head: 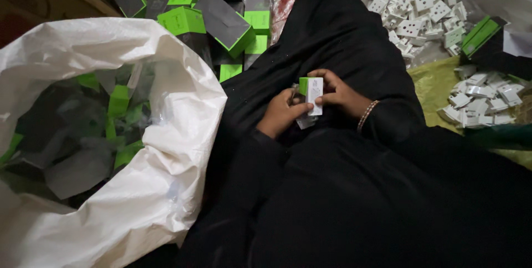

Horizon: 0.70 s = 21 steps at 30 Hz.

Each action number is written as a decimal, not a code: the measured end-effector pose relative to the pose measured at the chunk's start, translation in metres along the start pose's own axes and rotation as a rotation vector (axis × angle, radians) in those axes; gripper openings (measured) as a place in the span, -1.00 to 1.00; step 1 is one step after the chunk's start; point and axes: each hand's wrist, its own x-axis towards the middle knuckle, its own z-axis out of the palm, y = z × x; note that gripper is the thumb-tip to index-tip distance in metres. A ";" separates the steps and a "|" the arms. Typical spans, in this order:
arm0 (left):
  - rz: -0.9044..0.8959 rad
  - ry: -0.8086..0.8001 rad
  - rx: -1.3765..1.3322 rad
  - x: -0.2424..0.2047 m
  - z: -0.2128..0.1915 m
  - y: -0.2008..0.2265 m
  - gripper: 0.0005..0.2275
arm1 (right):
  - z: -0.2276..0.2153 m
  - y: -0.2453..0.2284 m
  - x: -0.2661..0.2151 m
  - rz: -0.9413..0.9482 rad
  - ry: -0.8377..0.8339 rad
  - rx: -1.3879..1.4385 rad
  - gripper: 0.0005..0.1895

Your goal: The person sits on the floor and repeatedly picks up small white electrical components, places them into clear plastic bags, and then into small green and black boxes. The person handles the components one at a time, wrapping them in plastic before placing them into the boxes.

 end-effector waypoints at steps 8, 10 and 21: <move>0.248 0.261 0.535 -0.013 0.009 0.022 -0.36 | 0.001 0.014 0.004 -0.097 0.002 -0.066 -0.26; 0.172 0.262 0.639 -0.021 0.013 0.032 -0.35 | 0.002 0.019 0.005 -0.095 0.045 -0.164 -0.30; 0.095 0.298 0.774 -0.034 0.020 0.054 -0.45 | 0.030 -0.010 -0.005 -0.165 0.170 -0.405 -0.24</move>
